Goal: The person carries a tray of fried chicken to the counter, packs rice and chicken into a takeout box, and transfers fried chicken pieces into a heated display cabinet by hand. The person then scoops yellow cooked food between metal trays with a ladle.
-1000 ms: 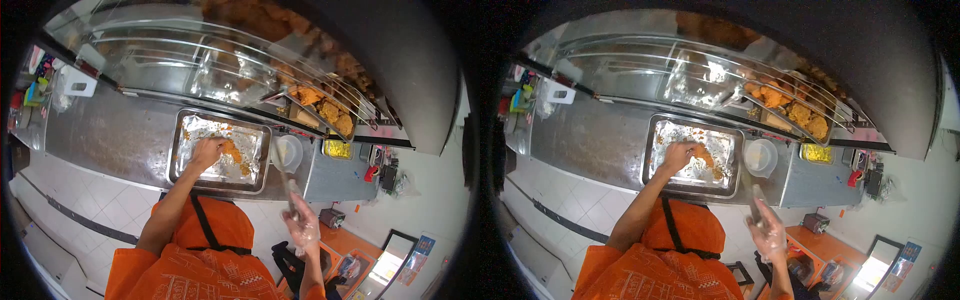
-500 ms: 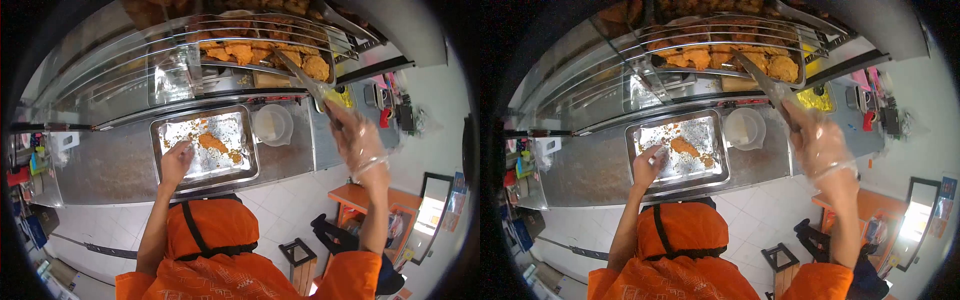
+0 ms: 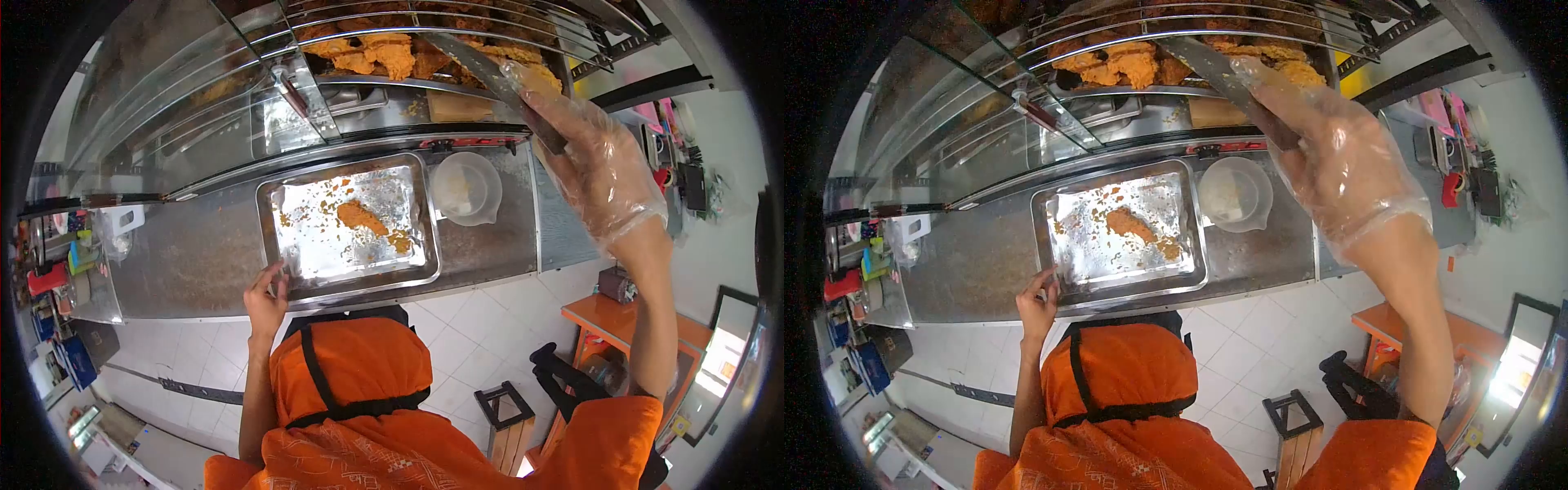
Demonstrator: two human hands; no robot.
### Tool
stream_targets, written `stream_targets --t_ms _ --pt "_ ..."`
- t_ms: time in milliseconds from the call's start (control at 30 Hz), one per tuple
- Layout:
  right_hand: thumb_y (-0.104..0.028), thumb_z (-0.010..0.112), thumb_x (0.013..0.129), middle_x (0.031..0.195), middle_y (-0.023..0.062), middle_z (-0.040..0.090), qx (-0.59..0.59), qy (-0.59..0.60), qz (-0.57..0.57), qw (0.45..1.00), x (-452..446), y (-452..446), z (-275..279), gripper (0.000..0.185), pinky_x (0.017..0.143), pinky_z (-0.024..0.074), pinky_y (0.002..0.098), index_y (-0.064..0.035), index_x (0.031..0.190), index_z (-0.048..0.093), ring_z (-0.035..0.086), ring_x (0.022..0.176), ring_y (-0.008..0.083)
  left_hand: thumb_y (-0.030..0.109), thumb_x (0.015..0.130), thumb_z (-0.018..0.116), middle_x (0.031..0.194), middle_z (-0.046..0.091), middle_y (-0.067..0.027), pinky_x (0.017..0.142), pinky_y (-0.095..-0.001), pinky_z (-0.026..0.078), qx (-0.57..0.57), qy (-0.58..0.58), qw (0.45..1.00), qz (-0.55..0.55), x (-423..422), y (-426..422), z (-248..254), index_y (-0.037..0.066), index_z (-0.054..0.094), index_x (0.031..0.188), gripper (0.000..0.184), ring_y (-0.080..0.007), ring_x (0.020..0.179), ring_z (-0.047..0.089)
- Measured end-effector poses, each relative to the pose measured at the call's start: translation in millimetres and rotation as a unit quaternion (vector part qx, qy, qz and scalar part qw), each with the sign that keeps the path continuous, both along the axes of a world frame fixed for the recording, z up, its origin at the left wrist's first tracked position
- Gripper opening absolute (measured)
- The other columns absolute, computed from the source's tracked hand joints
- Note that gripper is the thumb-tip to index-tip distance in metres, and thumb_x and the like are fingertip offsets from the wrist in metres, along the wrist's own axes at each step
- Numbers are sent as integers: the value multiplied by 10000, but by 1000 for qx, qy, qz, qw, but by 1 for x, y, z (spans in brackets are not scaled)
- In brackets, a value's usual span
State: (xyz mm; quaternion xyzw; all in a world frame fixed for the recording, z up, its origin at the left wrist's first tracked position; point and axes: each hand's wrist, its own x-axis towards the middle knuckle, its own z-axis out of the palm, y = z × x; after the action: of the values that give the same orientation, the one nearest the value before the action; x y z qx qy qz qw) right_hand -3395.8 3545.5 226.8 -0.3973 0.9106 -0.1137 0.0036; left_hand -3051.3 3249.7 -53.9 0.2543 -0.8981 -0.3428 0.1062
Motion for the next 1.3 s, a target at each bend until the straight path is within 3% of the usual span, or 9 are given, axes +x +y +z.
stream_targets --t_ms 133,533,700,833,1033,1100,1167,1267,1300 --pt "-56 666 915 1014 226 653 35 -3 -3 999 -5 -11 3 459 791 520 481 -129 1364 604 651 945 393 -39 842 720 1023 734 -139 547 -284 482 23 -31 999 12 1 5 7 42 723 1138 307 -160 669 642" --pt "-95 608 973 1003 202 669 46 62 10 997 0 -21 -15 361 794 527 443 -87 1334 611 651 887 344 -16 855 720 1013 728 -146 592 -302 536 32 -23 999 2 -3 21 10 33 715 1136 285 -203 676 656" --pt "-135 594 1006 950 130 665 -89 -113 25 989 -25 -4 -34 345 782 521 399 -41 1338 600 609 810 241 -8 850 726 1012 729 -148 577 -316 544 21 -25 999 -6 -1 21 11 41 713 1150 304 -215 689 663" --pt "-194 606 1024 933 57 640 -78 -348 -171 918 -17 -11 -13 367 817 499 314 10 1329 599 539 833 136 8 856 725 1009 728 -151 578 -328 546 34 -37 999 -19 2 22 7 54 707 1173 321 -230 697 670" --pt "-100 627 968 1045 202 699 -74 -36 13 997 3 17 -27 378 877 507 388 -24 1338 608 663 947 295 16 853 719 996 722 -160 581 -338 539 47 -46 998 -19 1 23 10 70 708 1172 324 -257 729 684" --pt "-61 655 920 1151 224 689 -39 -19 -35 998 32 39 -22 427 930 496 435 -44 1345 610 653 1029 412 7 844 717 1002 716 -172 608 -345 543 92 -82 992 9 8 16 11 70 704 1177 339 -269 751 690" --pt "-37 674 897 1239 204 676 25 -36 -140 989 71 60 -26 438 983 482 430 -76 1331 632 634 1108 428 -3 830 712 1048 702 -191 691 -373 549 84 -81 993 27 10 13 16 70 681 1213 391 -307 829 693" --pt "-43 697 877 1163 215 690 -71 -19 -113 991 133 71 -61 418 921 507 455 -85 1291 659 650 1049 400 -27 807 681 1171 654 -219 915 -457 507 100 4 994 52 8 8 29 37 570 1335 544 -420 1072 630" --pt "-48 709 870 1148 213 692 -112 -56 -90 988 150 66 -74 413 909 513 456 -79 1280 665 656 1036 383 -22 813 679 1144 665 -217 893 -446 525 78 5 996 40 8 3 32 13 563 1326 528 -423 1026 646"
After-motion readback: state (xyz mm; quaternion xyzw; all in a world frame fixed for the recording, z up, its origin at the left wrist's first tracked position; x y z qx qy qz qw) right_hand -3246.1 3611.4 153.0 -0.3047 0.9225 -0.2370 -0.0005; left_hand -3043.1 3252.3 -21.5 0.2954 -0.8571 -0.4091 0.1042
